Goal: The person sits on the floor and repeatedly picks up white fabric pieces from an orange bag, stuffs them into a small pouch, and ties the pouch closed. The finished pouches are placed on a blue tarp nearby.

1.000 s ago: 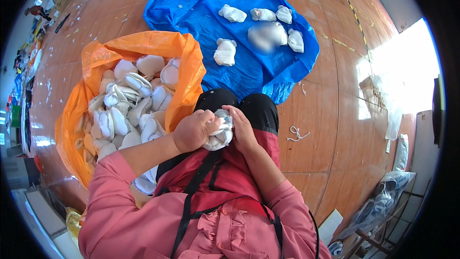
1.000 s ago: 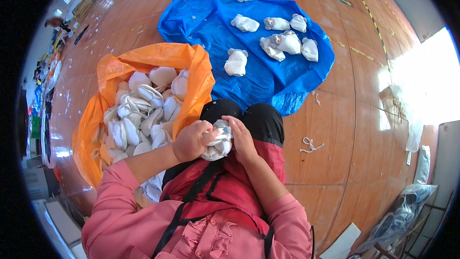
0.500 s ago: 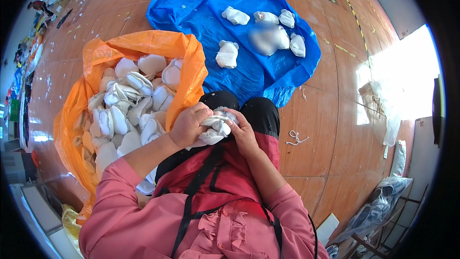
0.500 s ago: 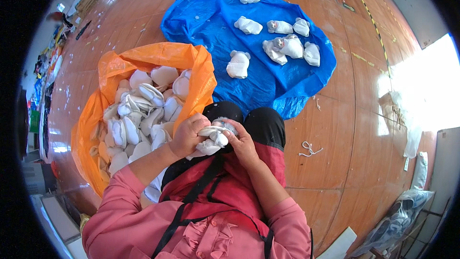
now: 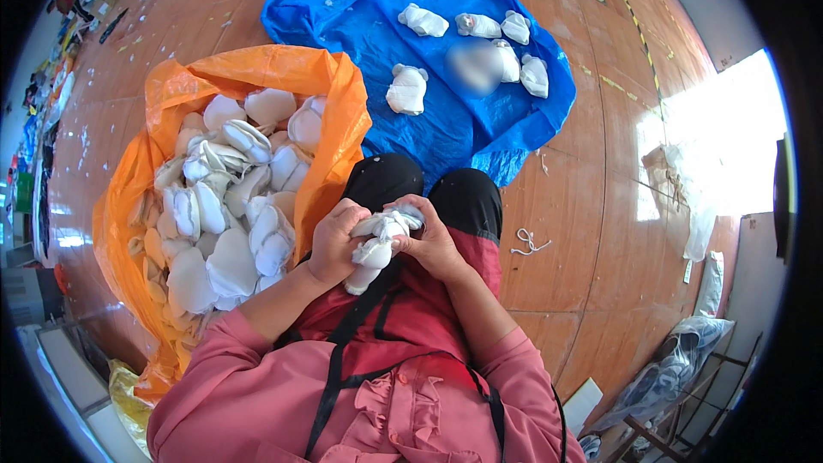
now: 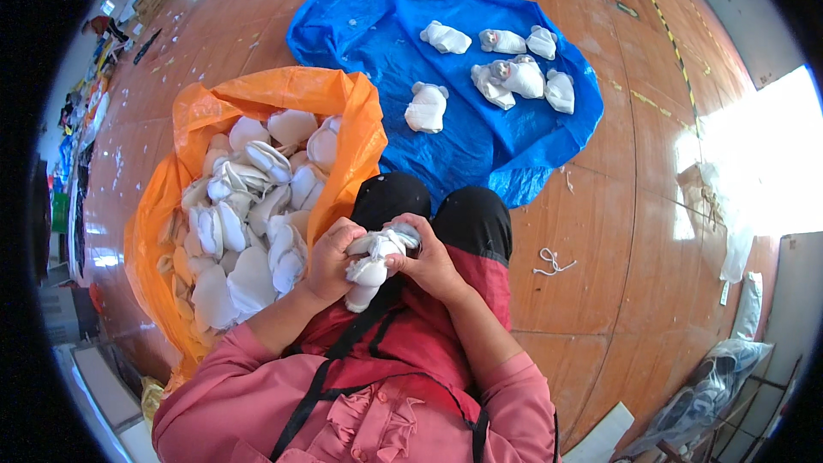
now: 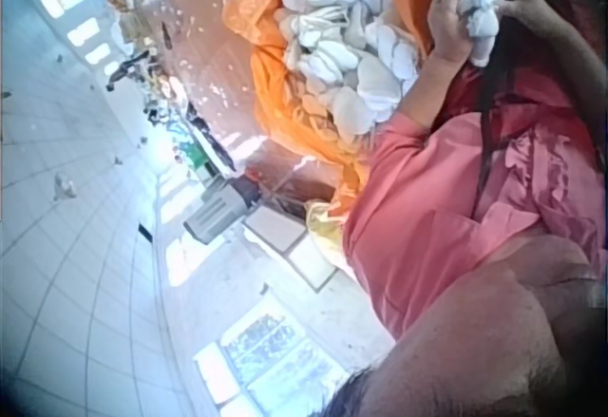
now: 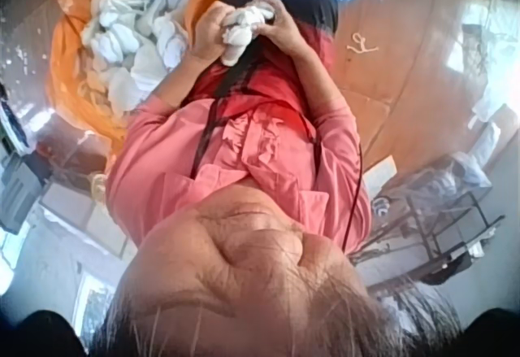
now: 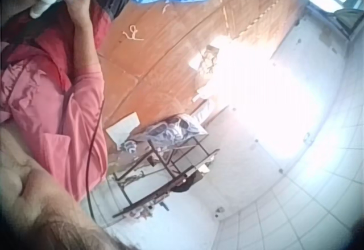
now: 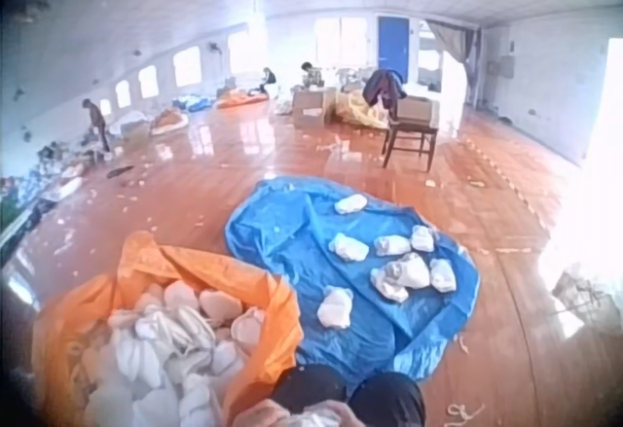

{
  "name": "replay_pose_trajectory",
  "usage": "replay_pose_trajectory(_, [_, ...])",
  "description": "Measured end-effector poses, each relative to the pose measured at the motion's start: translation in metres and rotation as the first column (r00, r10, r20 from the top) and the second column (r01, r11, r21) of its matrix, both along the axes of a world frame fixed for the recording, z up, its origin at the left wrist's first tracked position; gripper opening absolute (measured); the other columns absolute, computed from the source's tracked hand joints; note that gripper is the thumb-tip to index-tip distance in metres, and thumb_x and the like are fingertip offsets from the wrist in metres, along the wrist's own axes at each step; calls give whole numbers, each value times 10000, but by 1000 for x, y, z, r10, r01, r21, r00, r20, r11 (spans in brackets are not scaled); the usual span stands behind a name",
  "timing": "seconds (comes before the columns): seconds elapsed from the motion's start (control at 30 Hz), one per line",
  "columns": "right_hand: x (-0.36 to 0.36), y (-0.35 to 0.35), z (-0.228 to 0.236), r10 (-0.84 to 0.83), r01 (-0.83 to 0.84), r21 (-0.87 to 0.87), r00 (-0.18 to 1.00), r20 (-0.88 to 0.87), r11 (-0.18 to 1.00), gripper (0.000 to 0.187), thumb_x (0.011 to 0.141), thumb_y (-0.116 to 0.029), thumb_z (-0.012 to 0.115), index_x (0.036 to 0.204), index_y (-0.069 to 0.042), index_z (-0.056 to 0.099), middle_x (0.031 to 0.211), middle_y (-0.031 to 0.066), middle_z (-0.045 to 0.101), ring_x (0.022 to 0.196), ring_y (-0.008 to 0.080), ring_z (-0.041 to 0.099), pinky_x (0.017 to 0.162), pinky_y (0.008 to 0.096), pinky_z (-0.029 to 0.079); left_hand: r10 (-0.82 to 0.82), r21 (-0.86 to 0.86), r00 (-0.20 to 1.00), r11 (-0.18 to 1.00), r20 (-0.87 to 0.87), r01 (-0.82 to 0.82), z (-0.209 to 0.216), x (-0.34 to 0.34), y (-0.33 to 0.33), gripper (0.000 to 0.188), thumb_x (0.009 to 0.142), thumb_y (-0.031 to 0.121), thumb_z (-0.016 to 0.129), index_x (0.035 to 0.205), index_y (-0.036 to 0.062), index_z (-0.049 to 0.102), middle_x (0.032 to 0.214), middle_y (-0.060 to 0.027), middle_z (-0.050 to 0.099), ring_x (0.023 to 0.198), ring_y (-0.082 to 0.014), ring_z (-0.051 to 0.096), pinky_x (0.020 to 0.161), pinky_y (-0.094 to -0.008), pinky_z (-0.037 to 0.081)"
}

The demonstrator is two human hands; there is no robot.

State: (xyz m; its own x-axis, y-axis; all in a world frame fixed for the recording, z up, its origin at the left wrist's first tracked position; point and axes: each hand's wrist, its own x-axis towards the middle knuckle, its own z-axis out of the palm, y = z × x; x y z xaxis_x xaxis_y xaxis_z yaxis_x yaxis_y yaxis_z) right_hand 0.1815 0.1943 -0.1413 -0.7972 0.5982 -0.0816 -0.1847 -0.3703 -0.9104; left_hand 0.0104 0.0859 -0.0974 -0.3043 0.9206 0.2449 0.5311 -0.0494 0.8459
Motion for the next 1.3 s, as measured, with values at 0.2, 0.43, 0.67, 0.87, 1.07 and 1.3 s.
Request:
replay_pose_trajectory(0.2, [1, -8, -17, -93, 78, 157, 992, 89, 985, 732, 792, -237, 853, 1352, -54, 420, 1304, 136, 586, 1224, 234, 555, 1072, 375, 427, -139, 59, 981, 987, -138, 148, 8, -15, 7, 259, 759, 87, 694, 999, 8, 636, 939, -131, 639, 819, -327, 646, 745, -365, 515])
replay_pose_trajectory(0.43, [1, -12, -9, -106, 82, 218, 989, 104, 972, 621, 802, -188, 848, 1262, -67, 448, 1299, 133, 587, 1193, 231, 565, 1044, 381, 445, -207, -273, 895, 904, 395, 329, 18, -37, 12, 333, 902, 274, 741, 1030, -15, 635, 899, -58, 668, 828, -141, 636, 756, -288, 508])
replay_pose_trajectory(0.67, [0, -25, -13, -175, 147, 217, 977, 119, 965, 552, 778, -94, 825, 1221, -63, 496, 1231, 103, 612, 1139, 201, 582, 998, 363, 470, -297, -469, 847, 729, 441, 499, 18, -40, 33, 397, 790, 204, 843, 1050, 41, 592, 955, -20, 607, 878, -118, 586, 785, -281, 493])
replay_pose_trajectory(0.87, [-3, -28, -10, -303, 160, 374, 882, 361, 914, 518, 727, -27, 786, 1187, -47, 548, 1107, 103, 649, 1019, 198, 638, 899, 334, 513, -384, -494, 923, 795, 41, 353, 28, -24, 34, 389, 727, 191, 801, 982, 35, 552, 937, -143, 590, 895, -350, 605, 791, -417, 487])
replay_pose_trajectory(1.07, [1, -25, -17, -256, 100, 387, 890, 376, 917, 550, 750, -48, 791, 1235, -49, 532, 1136, 102, 634, 1045, 192, 626, 915, 329, 511, -360, -491, 933, 818, -27, 301, 28, -16, 29, 337, 745, 161, 770, 950, 42, 530, 932, -159, 582, 871, -381, 596, 756, -445, 478])
replay_pose_trajectory(1.3, [22, -13, 6, 51, -98, 208, 974, 223, 973, 577, 834, -73, 776, 1342, -58, 504, 1233, 80, 584, 1139, 184, 575, 987, 328, 478, -337, -316, 927, 908, -164, 274, 27, -5, 4, 317, 735, 73, 759, 937, 36, 518, 901, -149, 540, 859, -384, 576, 751, -459, 464])
